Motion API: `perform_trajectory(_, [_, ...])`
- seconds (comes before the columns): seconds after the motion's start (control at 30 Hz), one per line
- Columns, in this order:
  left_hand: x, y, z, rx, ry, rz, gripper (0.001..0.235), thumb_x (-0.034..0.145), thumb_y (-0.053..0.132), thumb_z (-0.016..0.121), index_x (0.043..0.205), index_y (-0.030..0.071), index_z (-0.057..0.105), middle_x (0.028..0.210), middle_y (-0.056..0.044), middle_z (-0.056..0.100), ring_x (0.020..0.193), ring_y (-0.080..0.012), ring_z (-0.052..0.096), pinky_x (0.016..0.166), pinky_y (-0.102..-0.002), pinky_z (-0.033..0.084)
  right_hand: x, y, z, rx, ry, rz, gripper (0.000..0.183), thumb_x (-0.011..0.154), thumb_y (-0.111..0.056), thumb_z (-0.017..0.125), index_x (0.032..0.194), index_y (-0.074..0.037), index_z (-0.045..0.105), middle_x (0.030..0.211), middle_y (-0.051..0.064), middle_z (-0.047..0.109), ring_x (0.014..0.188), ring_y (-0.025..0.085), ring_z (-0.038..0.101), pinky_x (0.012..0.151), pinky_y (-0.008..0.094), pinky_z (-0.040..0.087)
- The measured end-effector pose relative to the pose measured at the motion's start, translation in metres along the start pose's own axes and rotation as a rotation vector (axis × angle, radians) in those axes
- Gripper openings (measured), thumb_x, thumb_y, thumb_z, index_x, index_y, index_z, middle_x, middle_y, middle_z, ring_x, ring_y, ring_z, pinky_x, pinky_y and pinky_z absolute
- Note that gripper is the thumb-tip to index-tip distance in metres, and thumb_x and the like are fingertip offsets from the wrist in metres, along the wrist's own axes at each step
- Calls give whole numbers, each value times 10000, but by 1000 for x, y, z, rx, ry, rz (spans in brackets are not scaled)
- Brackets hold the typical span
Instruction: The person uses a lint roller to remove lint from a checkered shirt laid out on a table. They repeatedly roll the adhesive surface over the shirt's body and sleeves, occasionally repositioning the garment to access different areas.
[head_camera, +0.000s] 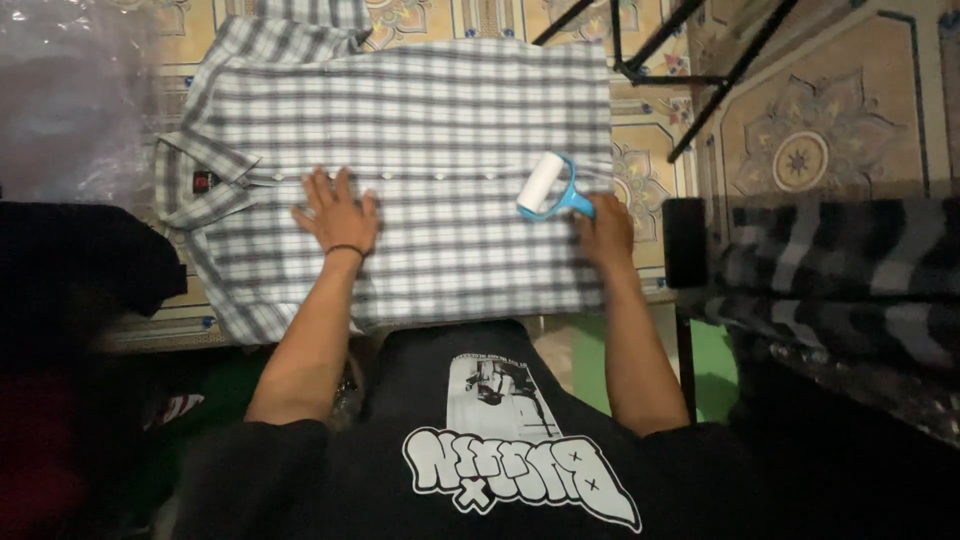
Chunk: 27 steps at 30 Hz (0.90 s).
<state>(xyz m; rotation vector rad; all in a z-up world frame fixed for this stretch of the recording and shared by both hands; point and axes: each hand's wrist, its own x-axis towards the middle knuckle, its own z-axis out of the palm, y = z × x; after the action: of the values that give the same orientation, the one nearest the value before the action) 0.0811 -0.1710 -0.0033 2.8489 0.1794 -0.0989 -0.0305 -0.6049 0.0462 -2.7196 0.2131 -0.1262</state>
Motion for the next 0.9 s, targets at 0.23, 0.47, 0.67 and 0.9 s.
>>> perform_trajectory(0.23, [39, -23, -43, 120, -218, -171, 710, 1035, 683, 256, 1664, 356, 205, 1744, -114, 38, 1589, -341, -78, 1129, -821, 44, 65, 15, 72, -50, 163, -103, 387, 998, -258, 669, 1263, 16, 604, 1284, 262, 615, 1256, 487, 543, 1029, 594, 417])
perform_trajectory(0.47, [72, -2, -64, 156, -293, -171, 696, 1040, 663, 162, 1672, 372, 124, 1745, -99, -24, 1583, -354, -104, 1113, -824, 0, 113, 21, 97, -129, 318, -71, 417, 1049, -333, 638, 1315, -20, 568, 1291, 212, 646, 1276, 422, 566, 1075, 634, 316])
perform_trajectory(0.67, [115, 11, -69, 107, -288, -152, 708, 1045, 665, 144, 1679, 350, 135, 1741, -107, -53, 1576, -363, -123, 1113, -825, -23, 161, 39, 119, -123, 382, -88, 410, 1063, -359, 618, 1339, -61, 570, 1254, 139, 650, 1235, 375, 602, 1065, 650, 327])
perform_trajectory(0.9, [149, 19, -59, 121, -239, -177, 704, 1034, 663, 184, 1677, 377, 151, 1747, -81, -38, 1582, -338, -128, 1120, -816, -53, 188, 41, 121, -129, 454, -174, 415, 1045, -355, 633, 1324, -52, 577, 1241, 140, 641, 1210, 363, 618, 1039, 620, 351])
